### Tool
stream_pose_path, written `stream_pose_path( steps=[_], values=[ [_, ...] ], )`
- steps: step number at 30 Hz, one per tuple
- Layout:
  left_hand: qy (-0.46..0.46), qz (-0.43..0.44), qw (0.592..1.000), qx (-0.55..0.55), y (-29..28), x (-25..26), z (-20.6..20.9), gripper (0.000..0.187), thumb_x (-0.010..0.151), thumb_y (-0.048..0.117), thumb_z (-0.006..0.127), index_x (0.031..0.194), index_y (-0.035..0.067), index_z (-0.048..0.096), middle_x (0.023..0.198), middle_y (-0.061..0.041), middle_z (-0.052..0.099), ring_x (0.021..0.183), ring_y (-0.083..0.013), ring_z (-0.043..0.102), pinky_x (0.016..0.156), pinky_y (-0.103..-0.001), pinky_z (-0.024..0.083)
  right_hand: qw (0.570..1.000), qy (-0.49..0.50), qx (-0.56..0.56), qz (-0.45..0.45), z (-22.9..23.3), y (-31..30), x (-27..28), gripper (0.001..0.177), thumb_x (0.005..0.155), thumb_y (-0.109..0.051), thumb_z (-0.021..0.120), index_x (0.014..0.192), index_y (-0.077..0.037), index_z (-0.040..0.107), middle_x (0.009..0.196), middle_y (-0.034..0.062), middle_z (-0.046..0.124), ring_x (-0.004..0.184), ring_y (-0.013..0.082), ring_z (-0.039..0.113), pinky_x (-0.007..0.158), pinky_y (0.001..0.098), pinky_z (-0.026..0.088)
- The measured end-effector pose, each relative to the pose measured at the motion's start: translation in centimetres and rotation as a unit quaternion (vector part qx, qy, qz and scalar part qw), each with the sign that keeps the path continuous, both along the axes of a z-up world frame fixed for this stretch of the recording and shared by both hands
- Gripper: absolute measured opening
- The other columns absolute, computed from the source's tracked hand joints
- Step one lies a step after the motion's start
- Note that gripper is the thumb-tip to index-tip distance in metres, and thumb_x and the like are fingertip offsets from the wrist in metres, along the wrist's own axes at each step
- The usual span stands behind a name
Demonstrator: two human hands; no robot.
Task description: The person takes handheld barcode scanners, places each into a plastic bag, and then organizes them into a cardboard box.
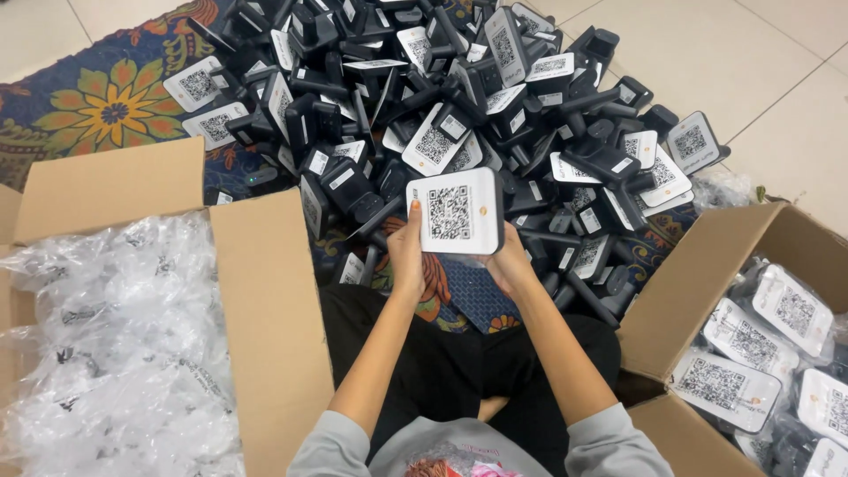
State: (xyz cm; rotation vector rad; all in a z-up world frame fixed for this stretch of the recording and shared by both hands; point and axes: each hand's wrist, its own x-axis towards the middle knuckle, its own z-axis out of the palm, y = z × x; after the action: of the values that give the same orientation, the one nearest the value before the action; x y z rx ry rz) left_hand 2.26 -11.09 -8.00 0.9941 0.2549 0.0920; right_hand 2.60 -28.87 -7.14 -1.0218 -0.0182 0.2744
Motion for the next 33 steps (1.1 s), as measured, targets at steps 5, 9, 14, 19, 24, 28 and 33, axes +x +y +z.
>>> stream_pose_path(
  steps=[5, 9, 14, 19, 24, 28, 33],
  values=[
    [0.014, 0.049, 0.987, 0.153, 0.3, -0.7, 2.4, 0.054, 0.100, 0.047, 0.064, 0.089, -0.004, 0.079, 0.084, -0.014, 0.077, 0.075, -0.0103, 0.065, 0.074, -0.026, 0.050, 0.994, 0.022, 0.093, 0.047, 6.0, 0.9, -2.3, 0.085, 0.094, -0.067, 0.042, 0.148, -0.002, 0.039, 0.139, 0.0243, 0.058, 0.122, 0.0372, 0.066, 0.094, 0.0585, 0.056],
    [-0.055, 0.079, 0.947, 0.305, 1.5, -1.1, 3.7, 0.049, 0.099, 0.044, 0.064, 0.099, -0.003, 0.078, 0.091, -0.011, 0.079, 0.078, -0.0117, 0.069, 0.075, -0.027, 0.052, 0.999, 0.035, 0.011, 0.038, 5.5, -1.1, -2.5, 0.073, 0.091, -0.045, 0.057, 0.139, 0.009, 0.044, 0.130, 0.0282, 0.063, 0.115, 0.0381, 0.069, 0.090, 0.0581, 0.059],
    [-0.102, 0.088, 0.913, 0.385, 3.7, -0.6, 5.0, 0.044, 0.110, 0.032, 0.054, 0.097, -0.003, 0.078, 0.099, -0.007, 0.078, 0.078, -0.0128, 0.070, 0.072, -0.028, 0.053, 0.997, 0.070, -0.038, 0.016, 4.6, -3.4, -3.1, 0.053, 0.093, -0.015, 0.069, 0.129, 0.020, 0.050, 0.120, 0.0295, 0.067, 0.105, 0.0340, 0.071, 0.082, 0.0466, 0.062],
    [-0.112, 0.058, 0.858, 0.498, 4.9, -1.5, 9.7, 0.030, 0.093, 0.005, 0.061, 0.120, 0.004, 0.074, 0.119, -0.007, 0.073, 0.063, -0.0213, 0.061, 0.058, -0.032, 0.047, 0.991, 0.094, 0.087, -0.031, 4.5, -2.2, -4.9, 0.048, 0.096, -0.014, 0.067, 0.129, 0.016, 0.051, 0.119, 0.0267, 0.066, 0.103, 0.0288, 0.072, 0.081, 0.0370, 0.063],
    [-0.214, 0.061, 0.774, 0.593, 5.6, -1.6, 8.3, 0.042, 0.087, -0.010, 0.061, 0.124, 0.007, 0.073, 0.129, -0.006, 0.070, 0.089, -0.0215, 0.068, 0.075, -0.031, 0.055, 0.961, 0.104, 0.241, -0.086, 3.0, -1.1, -5.1, 0.043, 0.096, -0.013, 0.068, 0.131, 0.003, 0.050, 0.125, 0.0167, 0.064, 0.109, 0.0227, 0.070, 0.085, 0.0326, 0.065],
    [-0.234, 0.061, 0.754, 0.610, 5.5, -1.3, 8.2, 0.047, 0.083, -0.011, 0.062, 0.125, 0.006, 0.073, 0.131, -0.006, 0.069, 0.095, -0.0240, 0.067, 0.079, -0.032, 0.056, 0.963, 0.088, 0.247, -0.063, 1.4, -0.7, -5.2, 0.043, 0.098, -0.014, 0.069, 0.133, 0.003, 0.052, 0.125, 0.0177, 0.065, 0.109, 0.0241, 0.069, 0.084, 0.0331, 0.064],
    [-0.166, -0.068, 0.904, 0.389, 5.9, -1.1, 10.5, 0.053, 0.083, -0.010, 0.059, 0.131, 0.009, 0.071, 0.139, -0.005, 0.068, 0.069, -0.0148, 0.050, 0.061, -0.027, 0.043, 0.980, 0.083, 0.169, -0.058, 1.6, 0.0, -5.2, 0.039, 0.096, -0.012, 0.067, 0.129, 0.004, 0.054, 0.121, 0.0171, 0.067, 0.108, 0.0240, 0.070, 0.088, 0.0401, 0.065]
  ],
)
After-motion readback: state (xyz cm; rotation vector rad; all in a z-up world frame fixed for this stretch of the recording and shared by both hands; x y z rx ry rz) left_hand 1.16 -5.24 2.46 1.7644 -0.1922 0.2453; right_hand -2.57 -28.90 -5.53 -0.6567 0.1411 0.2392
